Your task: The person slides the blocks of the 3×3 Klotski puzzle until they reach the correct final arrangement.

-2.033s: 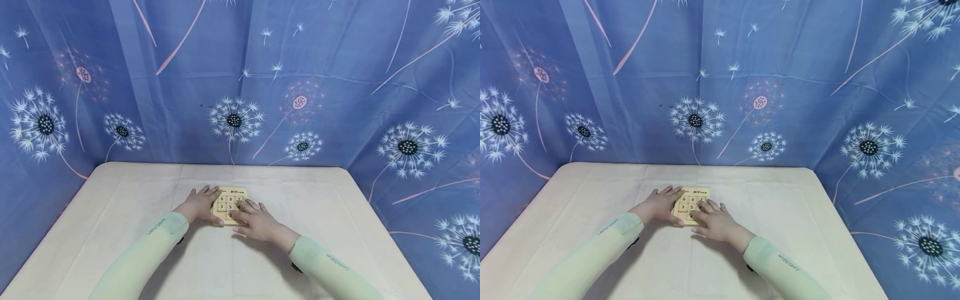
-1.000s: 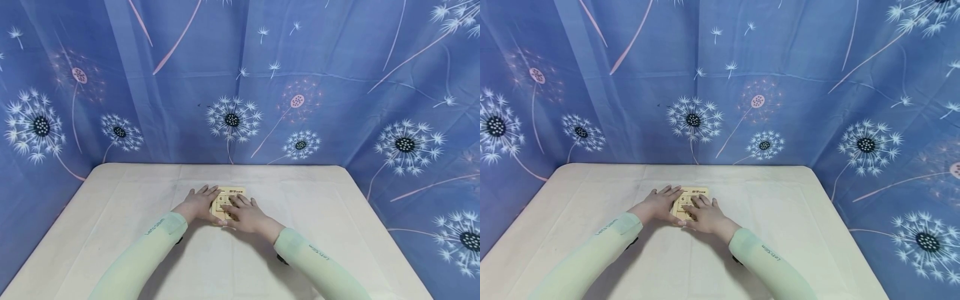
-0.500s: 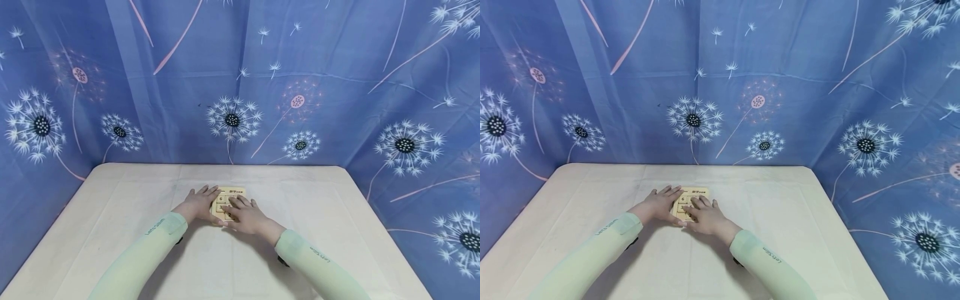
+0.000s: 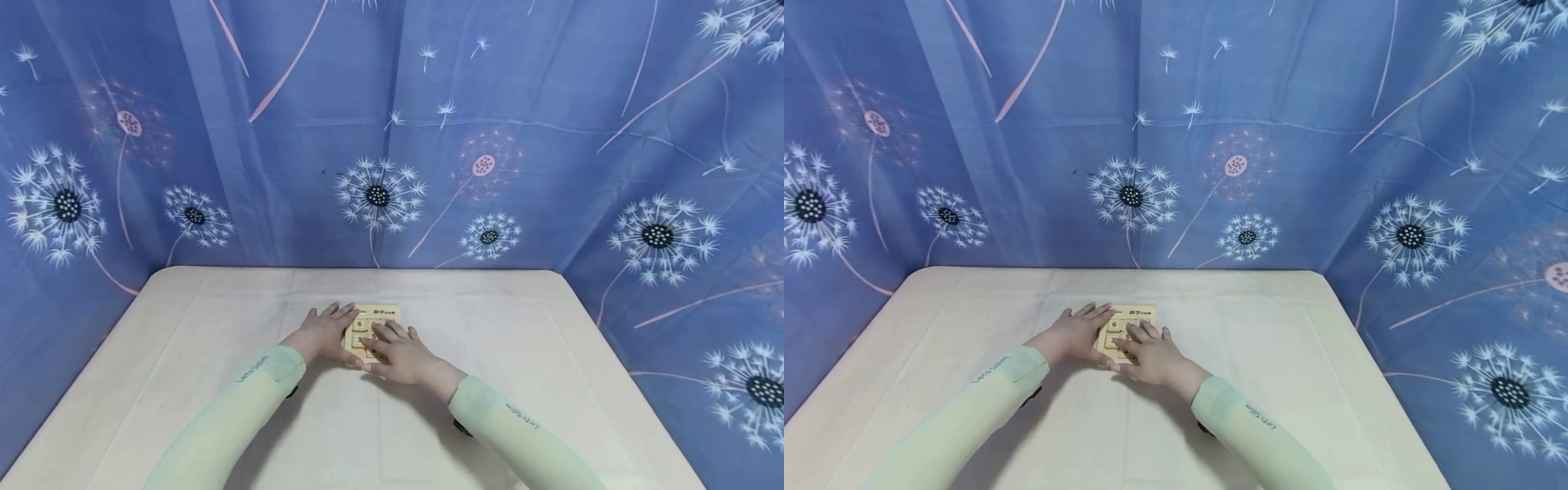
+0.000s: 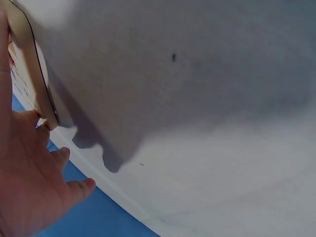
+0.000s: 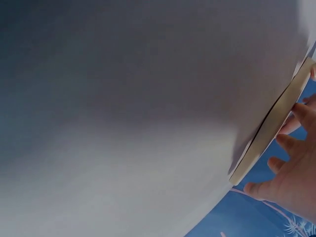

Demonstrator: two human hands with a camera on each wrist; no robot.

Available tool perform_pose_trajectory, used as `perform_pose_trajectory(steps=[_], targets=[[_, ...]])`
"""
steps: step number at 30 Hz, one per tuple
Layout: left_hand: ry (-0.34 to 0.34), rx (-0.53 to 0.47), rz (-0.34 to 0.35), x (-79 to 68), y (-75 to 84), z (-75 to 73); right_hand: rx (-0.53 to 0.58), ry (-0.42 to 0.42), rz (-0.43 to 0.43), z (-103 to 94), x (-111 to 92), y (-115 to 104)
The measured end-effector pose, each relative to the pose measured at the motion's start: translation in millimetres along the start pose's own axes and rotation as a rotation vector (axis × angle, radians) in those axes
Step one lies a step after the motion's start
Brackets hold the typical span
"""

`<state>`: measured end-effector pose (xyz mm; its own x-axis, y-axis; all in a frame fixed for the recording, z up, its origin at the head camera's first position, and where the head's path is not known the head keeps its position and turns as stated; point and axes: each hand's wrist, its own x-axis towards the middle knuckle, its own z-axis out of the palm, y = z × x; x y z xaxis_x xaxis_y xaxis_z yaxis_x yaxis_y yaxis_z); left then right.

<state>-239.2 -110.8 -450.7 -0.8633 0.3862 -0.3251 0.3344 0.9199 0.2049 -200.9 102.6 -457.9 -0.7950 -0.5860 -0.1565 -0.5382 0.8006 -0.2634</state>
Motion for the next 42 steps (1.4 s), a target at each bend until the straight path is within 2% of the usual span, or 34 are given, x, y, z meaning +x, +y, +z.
perform_pose_trajectory(steps=[42], targets=[[-0.001,-0.003,0.006,-3.8,1.5,-4.1,-0.005,-0.001,-0.020,1.2,-4.4,1.0]])
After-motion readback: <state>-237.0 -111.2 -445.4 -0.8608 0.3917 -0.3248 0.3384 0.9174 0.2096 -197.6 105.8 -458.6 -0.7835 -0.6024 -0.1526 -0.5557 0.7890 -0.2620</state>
